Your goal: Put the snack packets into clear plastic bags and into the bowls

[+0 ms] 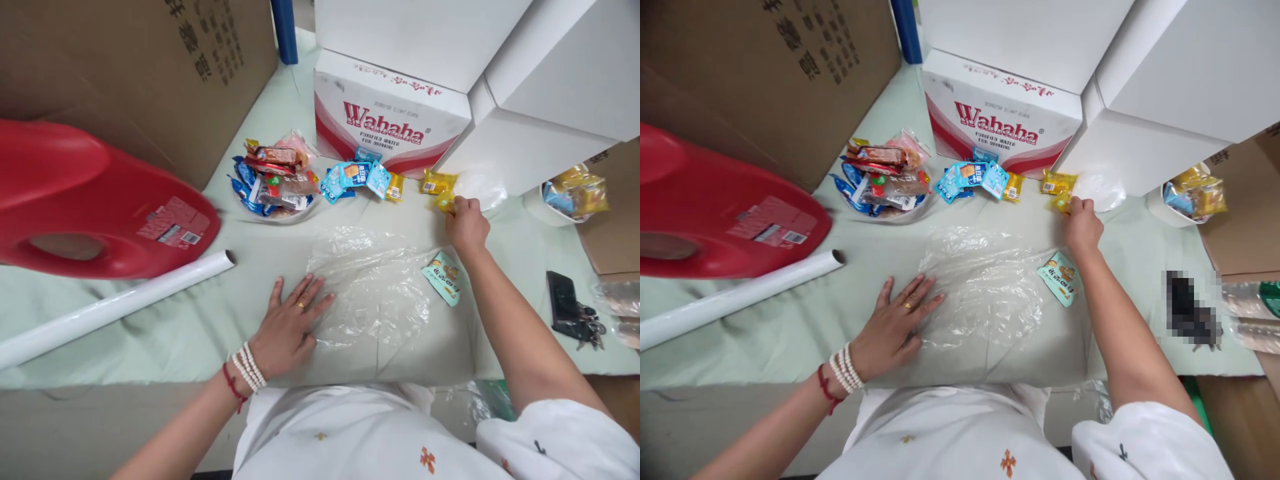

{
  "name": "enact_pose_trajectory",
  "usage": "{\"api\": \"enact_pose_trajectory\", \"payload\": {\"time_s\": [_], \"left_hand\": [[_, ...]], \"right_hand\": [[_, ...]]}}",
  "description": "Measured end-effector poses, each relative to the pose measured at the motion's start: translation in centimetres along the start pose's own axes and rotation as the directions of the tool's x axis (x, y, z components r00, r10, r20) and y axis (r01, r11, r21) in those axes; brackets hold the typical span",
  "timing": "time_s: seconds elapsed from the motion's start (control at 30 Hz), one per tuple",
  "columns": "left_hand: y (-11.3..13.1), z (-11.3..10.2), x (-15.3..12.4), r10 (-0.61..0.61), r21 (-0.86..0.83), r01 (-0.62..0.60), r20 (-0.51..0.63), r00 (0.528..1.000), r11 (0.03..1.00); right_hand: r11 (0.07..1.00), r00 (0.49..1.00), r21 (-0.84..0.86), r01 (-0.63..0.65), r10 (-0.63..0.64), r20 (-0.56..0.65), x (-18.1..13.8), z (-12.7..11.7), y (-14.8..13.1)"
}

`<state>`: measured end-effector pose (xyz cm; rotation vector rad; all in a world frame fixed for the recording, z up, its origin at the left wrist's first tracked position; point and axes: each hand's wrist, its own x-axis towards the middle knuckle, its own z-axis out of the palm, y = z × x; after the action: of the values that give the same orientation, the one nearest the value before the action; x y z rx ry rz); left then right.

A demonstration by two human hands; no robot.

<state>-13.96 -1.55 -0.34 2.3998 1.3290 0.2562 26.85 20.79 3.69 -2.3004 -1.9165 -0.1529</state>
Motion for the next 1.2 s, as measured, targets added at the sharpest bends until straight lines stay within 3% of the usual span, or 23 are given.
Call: {"api": "enact_pose_trajectory", "payload": {"time_s": [0.1, 0.2, 0.33, 0.43, 0.5, 0.57, 0.63, 0.77, 0.93, 1.03, 1.2], "left_hand": [[0.3, -0.3, -0.1, -0.001, 0.024, 0.000, 0.019, 1.000, 1.000], [0.7, -0.6, -0.1, -0.004, 0.033, 0.003, 0.049, 0.999, 0.999], [1.1, -0.3, -0.4, -0.023, 0.036, 0.021, 0.053, 0.998, 0.999], [1.3, 0.2, -1.1, -0.038, 0.033, 0.038, 0.003, 0.999, 0.999], [1.2, 0.4, -1.8, -0.042, 0.033, 0.044, -0.052, 0.998, 0.999], [1.0, 0.3, -2.5, -0.015, 0.029, 0.018, -0.110, 0.994, 0.999], [0.7, 0.0, -3.2, 0.068, -0.001, -0.069, -0.137, 0.988, 0.998], [0.0, -0.1, -3.8, 0.220, -0.119, -0.226, -0.061, 0.974, 0.967], [-0.5, 0.5, -2.6, 0.112, -0.104, -0.125, -0.128, 0.985, 0.987], [-0.7, -0.1, -1.1, 0.043, -0.169, -0.076, -0.189, 0.981, 0.983], [-0.9, -2.0, 2.8, -0.130, -0.359, 0.021, -0.282, 0.950, 0.933]], "right_hand": [[0.994, 0.991, 0.080, 0.075, -0.065, -0.114, -3.9, -2.8, 0.2], [0.927, 0.954, 0.235, 0.293, -0.266, -0.141, -9.1, -6.0, -1.4], [0.787, 0.807, 0.279, 0.550, -0.587, 0.063, -15.3, -7.7, -6.4], [0.743, 0.696, 0.233, 0.628, -0.670, 0.260, -17.7, -6.2, -9.8], [0.728, 0.653, 0.253, 0.637, -0.684, 0.324, -18.3, -5.0, -10.6], [0.726, 0.666, 0.329, 0.605, -0.687, 0.292, -18.8, -4.3, -9.9], [0.694, 0.704, 0.443, 0.568, -0.688, 0.176, -19.6, -4.2, -7.9], [0.598, 0.697, 0.541, 0.591, -0.716, 0.031, -22.6, -3.7, -2.5], [0.611, 0.752, 0.584, 0.535, -0.659, 0.000, -25.4, -1.7, 0.3], [0.582, 0.785, 0.717, 0.384, -0.614, 0.079, -24.2, -2.3, 0.0], [0.592, 0.811, 0.806, 0.021, -0.482, 0.333, -18.4, -3.6, -0.8]]}}
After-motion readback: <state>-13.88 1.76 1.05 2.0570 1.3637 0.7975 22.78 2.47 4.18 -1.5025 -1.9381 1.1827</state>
